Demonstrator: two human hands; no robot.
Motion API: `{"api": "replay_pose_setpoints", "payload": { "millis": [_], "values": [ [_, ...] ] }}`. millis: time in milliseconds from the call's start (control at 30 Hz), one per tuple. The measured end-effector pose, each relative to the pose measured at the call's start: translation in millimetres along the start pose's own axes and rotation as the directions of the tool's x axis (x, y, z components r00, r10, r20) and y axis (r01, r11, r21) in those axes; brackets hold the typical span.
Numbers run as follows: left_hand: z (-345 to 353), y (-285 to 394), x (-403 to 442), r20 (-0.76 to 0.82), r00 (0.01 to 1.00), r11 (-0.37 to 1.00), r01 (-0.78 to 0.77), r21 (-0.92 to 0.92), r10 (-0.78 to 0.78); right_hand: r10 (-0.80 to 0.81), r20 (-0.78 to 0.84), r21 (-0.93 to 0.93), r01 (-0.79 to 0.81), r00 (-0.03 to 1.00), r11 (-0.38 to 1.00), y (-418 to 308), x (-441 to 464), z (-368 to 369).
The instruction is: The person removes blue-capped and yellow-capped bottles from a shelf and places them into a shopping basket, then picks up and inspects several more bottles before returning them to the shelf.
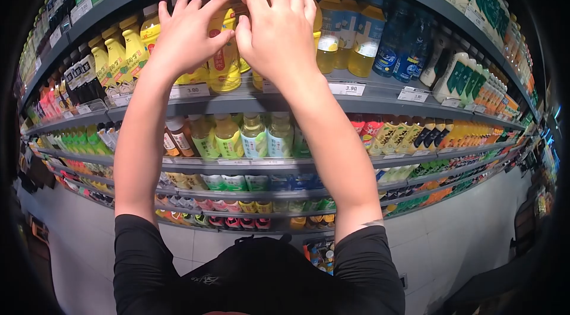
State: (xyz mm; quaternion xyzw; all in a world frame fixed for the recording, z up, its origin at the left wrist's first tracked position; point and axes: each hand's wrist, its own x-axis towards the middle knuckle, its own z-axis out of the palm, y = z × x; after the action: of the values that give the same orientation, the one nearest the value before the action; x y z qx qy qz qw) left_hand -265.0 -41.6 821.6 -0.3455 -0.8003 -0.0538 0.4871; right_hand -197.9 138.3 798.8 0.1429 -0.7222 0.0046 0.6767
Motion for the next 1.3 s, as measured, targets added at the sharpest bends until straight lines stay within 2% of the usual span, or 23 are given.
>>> {"api": "replay_pose_setpoints", "payload": {
  "millis": [200,567,667,733,833,867,933,1000,1133,1233,1300],
  "values": [
    [11,-12,3,-0.049,0.998,0.997,-0.051,-0.059,0.048,0.078,0.013,0.005,-0.078,0.997,0.997,-6,-21,-9],
    [19,-7,6,-0.103,0.994,0.996,-0.050,-0.071,0.043,0.081,0.029,-0.021,-0.080,0.996,0.997,0,-24,-10],
    [10,-9,6,-0.035,0.999,0.999,-0.022,-0.033,0.021,0.071,0.027,-0.022,-0.070,0.997,0.997,-4,-23,-8],
    [4,-13,1,-0.054,0.998,0.997,-0.024,-0.071,0.021,0.050,0.019,-0.019,-0.050,0.999,0.999,-9,-21,-6],
    [-5,-30,-5,-0.102,0.995,0.993,-0.031,-0.112,0.020,0.055,0.015,0.040,-0.055,0.998,0.998,-18,-15,-5],
    [-6,-37,-8,-0.121,0.992,0.991,-0.034,-0.126,0.018,0.099,0.041,0.115,-0.103,0.994,0.988,-22,-13,-3],
    [-3,-51,-12,-0.158,0.987,1.000,-0.024,-0.016,0.021,0.181,0.098,0.259,-0.201,0.979,0.945,-32,-7,6],
    [-3,-57,-13,-0.159,0.987,0.990,0.023,0.140,0.000,0.131,0.143,0.224,-0.161,0.981,0.961,-40,-2,12],
    [-15,-54,-16,0.079,0.996,0.986,0.022,0.168,-0.036,0.160,0.284,0.101,-0.196,0.945,0.975,-55,4,20],
    [-11,-58,-15,0.091,0.995,0.994,0.036,0.105,-0.046,0.189,0.358,0.066,-0.227,0.914,0.972,-57,-4,28],
    [-10,-60,-14,0.101,0.994,0.996,0.036,0.078,-0.044,0.184,0.350,0.062,-0.219,0.919,0.974,-56,-7,32]
  ]
}}
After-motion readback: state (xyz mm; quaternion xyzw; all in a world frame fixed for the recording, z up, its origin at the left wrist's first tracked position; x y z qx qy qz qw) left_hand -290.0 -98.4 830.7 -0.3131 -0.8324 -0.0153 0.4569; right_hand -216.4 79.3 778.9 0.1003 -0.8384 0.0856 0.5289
